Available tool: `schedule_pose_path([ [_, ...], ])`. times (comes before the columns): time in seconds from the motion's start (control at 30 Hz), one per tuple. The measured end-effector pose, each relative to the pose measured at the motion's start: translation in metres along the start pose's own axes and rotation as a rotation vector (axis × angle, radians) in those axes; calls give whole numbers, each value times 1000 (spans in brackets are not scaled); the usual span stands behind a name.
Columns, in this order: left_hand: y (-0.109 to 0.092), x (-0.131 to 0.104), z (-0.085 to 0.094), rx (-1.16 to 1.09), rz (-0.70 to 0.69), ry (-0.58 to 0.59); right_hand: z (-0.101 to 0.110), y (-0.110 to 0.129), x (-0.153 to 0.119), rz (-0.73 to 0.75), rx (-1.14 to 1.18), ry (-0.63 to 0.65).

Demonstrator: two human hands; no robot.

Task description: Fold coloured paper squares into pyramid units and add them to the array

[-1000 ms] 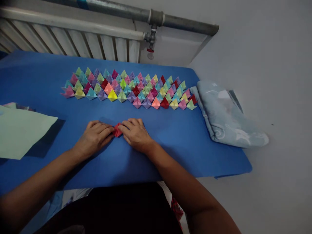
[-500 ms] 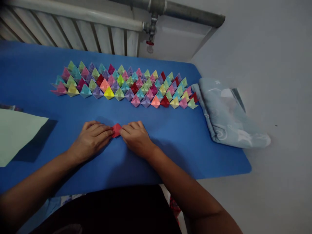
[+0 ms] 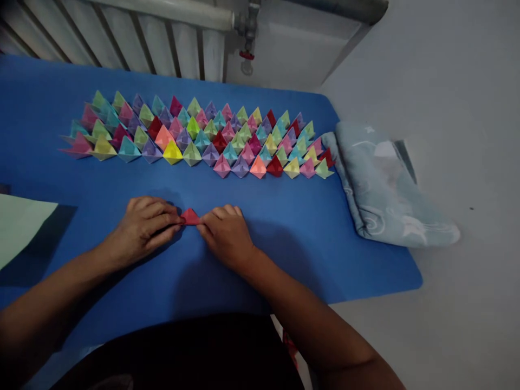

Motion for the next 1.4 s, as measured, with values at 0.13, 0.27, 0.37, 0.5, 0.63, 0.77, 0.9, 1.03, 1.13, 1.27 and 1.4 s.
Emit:
schedule_pose_path([
  [0.13,5,1,-1,-60,107,12,1,0,3,-18,22,5],
  [0.27,9,2,-2,-107,210,40,2,-2,8,-49,24,35],
  [0.37,11,3,-2,-111,263,39,4,-3,13,-87,47,83],
  [0.5,12,5,-2,-106,304,36,7,-3,20,-133,55,152],
  [0.63,14,6,-3,-107,319,45,7,-5,20,-136,87,150],
  [0.77,16,7,-5,-109,330,59,8,-7,18,-70,141,79],
  [0.9,18,7,-6,-98,333,52,7,-6,16,-80,94,72],
  [1.03,19,7,-6,-80,339,69,6,-3,16,-101,51,33],
  [1.13,19,8,-7,-77,342,76,6,-2,15,-109,32,-16],
  [1.27,21,7,-8,-71,351,72,5,-2,17,-109,49,-22],
  [1.4,21,8,-9,-57,353,80,6,-2,19,-143,60,-11],
])
Point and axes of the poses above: each hand's wrist, its own x-axis towards the middle knuckle, its own z-axis out of the back of the hand, y = z × x, the point moved 5 cm from there along x, towards the middle knuckle, and after that the axes turned 7 degrees about z, right-handed, at the moved point
